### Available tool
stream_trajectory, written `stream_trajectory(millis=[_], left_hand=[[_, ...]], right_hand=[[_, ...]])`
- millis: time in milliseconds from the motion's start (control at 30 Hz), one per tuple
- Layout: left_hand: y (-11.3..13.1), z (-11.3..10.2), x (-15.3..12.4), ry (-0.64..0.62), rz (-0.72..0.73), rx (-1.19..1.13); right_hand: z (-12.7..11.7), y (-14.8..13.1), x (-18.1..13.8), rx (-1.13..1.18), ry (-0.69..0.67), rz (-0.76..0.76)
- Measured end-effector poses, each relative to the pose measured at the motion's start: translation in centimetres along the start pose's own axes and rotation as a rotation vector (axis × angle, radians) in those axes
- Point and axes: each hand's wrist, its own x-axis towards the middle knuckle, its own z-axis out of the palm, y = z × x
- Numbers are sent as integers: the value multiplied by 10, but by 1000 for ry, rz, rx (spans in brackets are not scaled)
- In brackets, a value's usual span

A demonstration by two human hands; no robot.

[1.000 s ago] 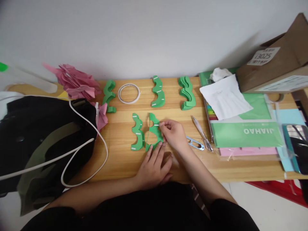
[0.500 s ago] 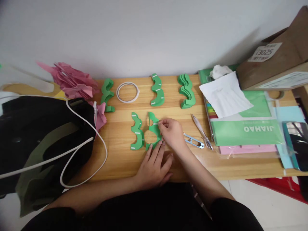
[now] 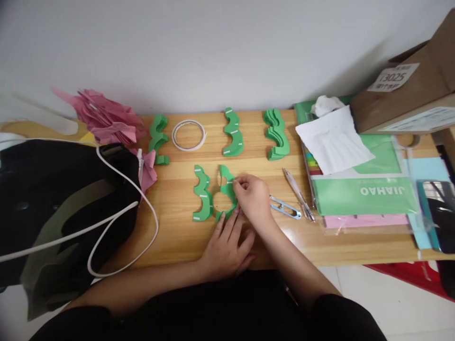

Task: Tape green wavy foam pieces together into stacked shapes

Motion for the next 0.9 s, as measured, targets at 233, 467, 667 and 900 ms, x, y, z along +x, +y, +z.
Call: stream_trajectory(millis=[233, 467, 667, 900], left_hand=[[0, -1, 0, 34, -6, 15], [0, -2, 0, 6, -11, 16], [0, -3, 1, 30, -11, 22], [0, -1, 1, 40, -16, 23]], right_hand=[[3, 5, -1, -70, 54, -63], [7, 5, -3, -182, 110, -122], [6, 3, 1, -236, 125, -123], [1, -2, 5, -54, -36, 27]])
